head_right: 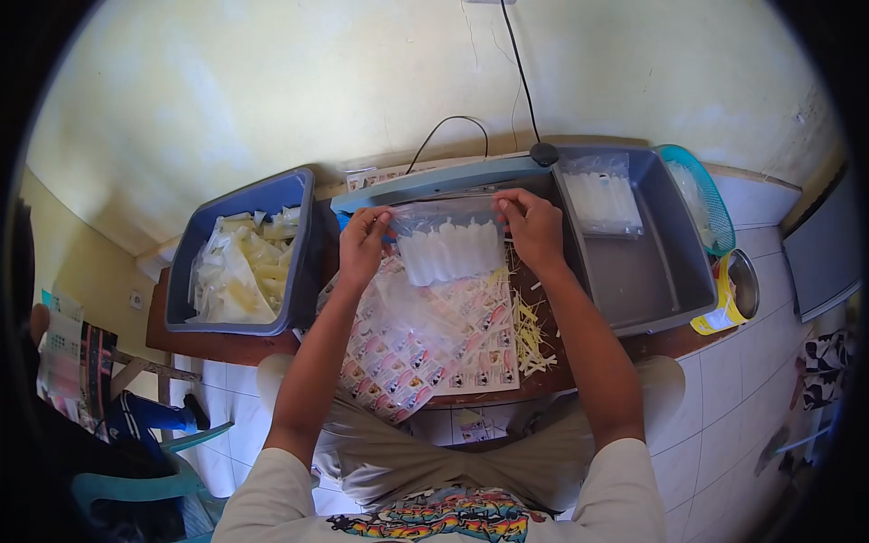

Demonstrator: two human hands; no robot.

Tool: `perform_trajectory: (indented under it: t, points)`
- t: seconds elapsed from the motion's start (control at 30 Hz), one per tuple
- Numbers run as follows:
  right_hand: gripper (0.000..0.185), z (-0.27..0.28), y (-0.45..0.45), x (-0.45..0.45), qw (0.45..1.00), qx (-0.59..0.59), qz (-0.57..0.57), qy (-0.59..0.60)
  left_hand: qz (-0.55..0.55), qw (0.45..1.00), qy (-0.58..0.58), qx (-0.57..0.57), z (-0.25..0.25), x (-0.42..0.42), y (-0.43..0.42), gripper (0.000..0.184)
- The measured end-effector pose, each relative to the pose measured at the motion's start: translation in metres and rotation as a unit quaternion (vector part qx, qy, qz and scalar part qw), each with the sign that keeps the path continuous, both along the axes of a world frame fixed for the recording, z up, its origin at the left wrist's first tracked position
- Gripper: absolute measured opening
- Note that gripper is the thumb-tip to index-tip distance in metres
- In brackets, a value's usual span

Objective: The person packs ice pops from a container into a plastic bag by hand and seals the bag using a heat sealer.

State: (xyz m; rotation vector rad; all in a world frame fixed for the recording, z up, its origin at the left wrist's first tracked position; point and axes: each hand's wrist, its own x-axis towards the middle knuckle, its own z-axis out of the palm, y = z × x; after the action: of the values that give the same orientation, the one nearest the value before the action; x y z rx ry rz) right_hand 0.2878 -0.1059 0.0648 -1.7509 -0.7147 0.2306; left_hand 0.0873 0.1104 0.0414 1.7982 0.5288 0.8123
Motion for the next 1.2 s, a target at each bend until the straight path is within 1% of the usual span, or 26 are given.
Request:
perform_trajectory:
  t: [0.23, 0.3, 0.4, 0.53, 0.6, 0.67, 0.7, 0.73, 0.8, 0.83, 0.87, 0.9, 0.93, 0.97, 1.0, 1.03, 1.07, 1.1, 1.17, 1.2]
  points:
    - [0.017, -0.013, 0.012, 0.007, 0.998, 0.055, -0.015, 0.023, 0.006, 0.998, -0.049, -0.04, -0.013, 0.015, 0.006, 0.019]
    - [0.016, -0.018, 0.015, 0.006, 0.997, 0.063, -0.019, 0.028, 0.032, 0.997, -0.053, -0.053, -0.015, 0.017, 0.004, 0.019]
    - [0.016, -0.023, 0.019, 0.004, 0.996, 0.086, -0.028, 0.013, 0.053, 0.995, -0.069, -0.054, -0.019, 0.017, 0.002, 0.018]
    - [0.015, -0.025, 0.018, 0.003, 0.995, 0.095, -0.037, -0.002, 0.048, 0.991, -0.107, -0.067, -0.023, 0.018, 0.001, 0.017]
    - [0.015, -0.03, 0.018, 0.003, 0.995, 0.097, -0.038, 0.002, 0.025, 0.996, -0.075, -0.042, -0.028, 0.016, 0.002, 0.021]
    - [0.014, -0.038, 0.018, 0.005, 0.993, 0.091, -0.05, -0.061, 0.03, 0.995, -0.082, -0.048, -0.039, 0.017, -0.001, 0.025]
    - [0.014, -0.041, 0.018, 0.004, 0.993, 0.092, -0.049, -0.061, 0.036, 0.994, -0.087, -0.055, -0.043, 0.017, -0.005, 0.029]
    - [0.014, -0.042, 0.019, 0.002, 0.992, 0.086, -0.056, -0.072, 0.036, 0.994, -0.088, -0.054, -0.038, 0.017, -0.019, 0.029]
    - [0.013, -0.043, 0.02, 0.0, 0.991, 0.082, -0.063, -0.082, 0.113, 0.981, -0.155, -0.028, -0.03, 0.015, -0.046, 0.038]
    - [0.015, -0.043, 0.021, -0.001, 0.99, 0.081, -0.063, -0.096, 0.112, 0.981, -0.157, -0.025, -0.031, 0.01, -0.049, 0.038]
    - [0.018, -0.043, 0.021, -0.002, 0.989, 0.079, -0.062, -0.11, 0.116, 0.978, -0.101, 0.138, -0.032, 0.005, -0.051, 0.039]
    - [0.018, -0.041, 0.021, -0.007, 0.989, 0.077, -0.062, -0.11, 0.116, 0.947, -0.041, 0.296, -0.036, 0.002, -0.052, 0.041]
    - [0.022, -0.04, 0.022, -0.013, 0.992, 0.102, -0.053, -0.06, 0.059, 0.942, 0.01, 0.329, -0.041, 0.002, -0.047, 0.044]
    - [0.025, -0.039, 0.023, -0.019, 0.991, 0.127, -0.046, -0.009, 0.057, 0.943, 0.01, 0.329, -0.045, 0.005, -0.045, 0.044]
    - [0.025, -0.046, 0.025, -0.022, 0.991, 0.127, -0.049, -0.009, 0.056, 0.933, 0.019, 0.354, -0.046, 0.008, -0.044, 0.044]
    - [0.026, -0.054, 0.028, -0.024, 0.984, 0.168, -0.034, -0.052, 0.055, 0.923, 0.027, 0.379, -0.047, 0.011, -0.042, 0.044]
    - [0.028, -0.06, 0.029, -0.024, 0.973, 0.207, -0.018, -0.096, 0.053, 0.923, 0.026, 0.38, -0.047, 0.014, -0.039, 0.044]
    - [0.028, -0.059, 0.024, -0.026, 0.973, 0.206, -0.019, -0.097, 0.054, 0.92, 0.028, 0.388, -0.048, 0.014, -0.036, 0.045]
    - [0.025, -0.057, 0.015, -0.031, 0.961, 0.08, -0.027, -0.263, 0.055, 0.917, 0.03, 0.394, -0.053, 0.015, -0.033, 0.046]
    - [0.025, -0.061, 0.013, -0.03, 0.961, 0.08, -0.026, -0.262, 0.056, 0.918, 0.04, 0.392, -0.054, 0.015, -0.033, 0.046]
